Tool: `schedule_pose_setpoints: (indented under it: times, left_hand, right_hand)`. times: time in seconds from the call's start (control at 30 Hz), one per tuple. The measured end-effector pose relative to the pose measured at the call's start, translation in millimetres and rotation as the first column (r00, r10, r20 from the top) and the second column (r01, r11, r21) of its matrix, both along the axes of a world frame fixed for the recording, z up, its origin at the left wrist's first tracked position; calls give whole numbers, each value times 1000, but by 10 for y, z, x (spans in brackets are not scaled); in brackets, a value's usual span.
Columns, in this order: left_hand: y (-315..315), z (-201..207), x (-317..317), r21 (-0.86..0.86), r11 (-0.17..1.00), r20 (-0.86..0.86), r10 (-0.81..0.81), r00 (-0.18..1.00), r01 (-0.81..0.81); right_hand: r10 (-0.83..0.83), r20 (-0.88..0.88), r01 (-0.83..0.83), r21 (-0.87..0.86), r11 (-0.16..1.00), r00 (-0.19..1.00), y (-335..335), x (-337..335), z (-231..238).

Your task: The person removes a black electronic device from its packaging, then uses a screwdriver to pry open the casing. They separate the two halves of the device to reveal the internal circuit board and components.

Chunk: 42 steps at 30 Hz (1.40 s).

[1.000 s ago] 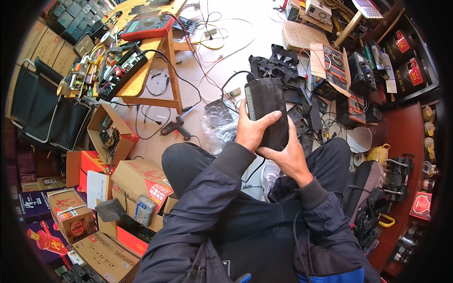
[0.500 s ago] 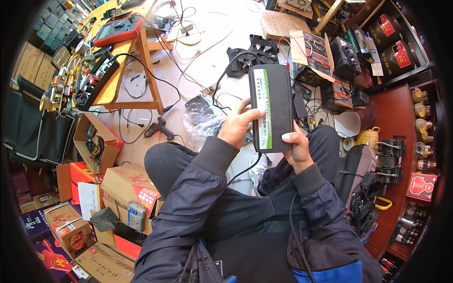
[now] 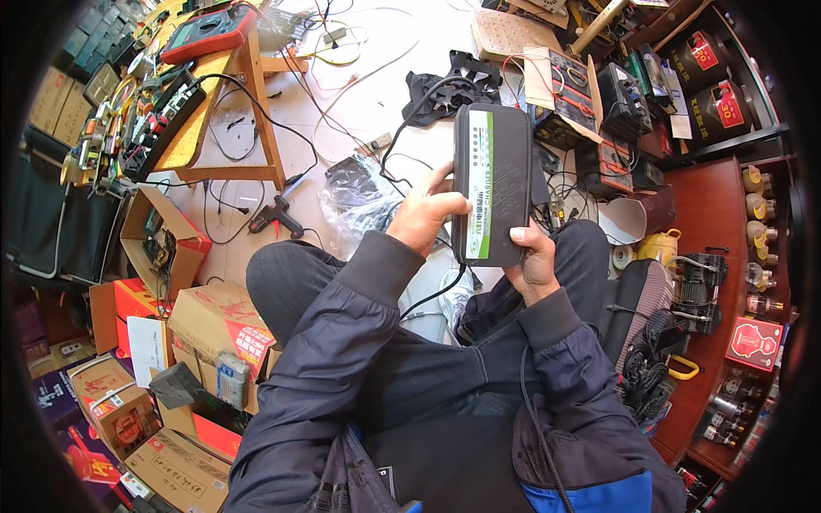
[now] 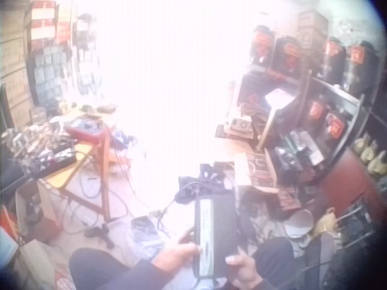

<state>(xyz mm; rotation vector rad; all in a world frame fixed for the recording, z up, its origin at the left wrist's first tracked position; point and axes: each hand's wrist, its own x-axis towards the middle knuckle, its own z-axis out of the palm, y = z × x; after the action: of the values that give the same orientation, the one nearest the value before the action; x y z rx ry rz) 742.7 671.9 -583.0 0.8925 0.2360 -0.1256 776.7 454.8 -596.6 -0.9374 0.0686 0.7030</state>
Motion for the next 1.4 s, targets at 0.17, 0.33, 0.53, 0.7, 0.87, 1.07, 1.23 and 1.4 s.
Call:
schedule_pose_setpoints:
  times: [0.17, 0.33, 0.53, 0.7, 0.87, 1.07, 1.23, 1.4]
  left_hand:
    - [-2, 4, -5, 3, 1000, 3, 7, 1000, -7]
    - [7, 0, -10, -9, 1000, -2, 4, 1000, -4]
    - [-1, -10, -10, -12, 1000, -7, 19, 1000, -19]
    - [-7, -27, -1, -21, 1000, -2, 18, 1000, -18]
    - [-9, -33, -4, -15, 1000, -4, 21, 1000, -21]
    - [-7, -29, -4, -6, 1000, -3, 18, 1000, -18]
    - [-11, -39, 2, -9, 1000, 7, 20, 1000, -20]
    - [-5, -33, 0, 9, 1000, 21, 17, 1000, -17]
  right_hand:
    - [4, 9, -4, 12, 1000, 1000, -12, 2, -27]
    - [0, -8, 0, 18, 1000, 1000, -7, 1, -42]
    - [-1, -11, 1, 10, 1000, 1000, -13, 0, -42]
    - [3, -13, -3, 8, 1000, 1000, -14, 4, -43]
    - [-11, -15, 11, 16, 1000, 1000, -12, -2, -50]
    - [-11, -23, 11, 5, 1000, 1000, -16, -4, -40]
    - [-10, -19, 10, 3, 1000, 1000, -15, 5, -42]
    - [-4, -15, 3, -50, 999, 1000, -11, 1, -60]
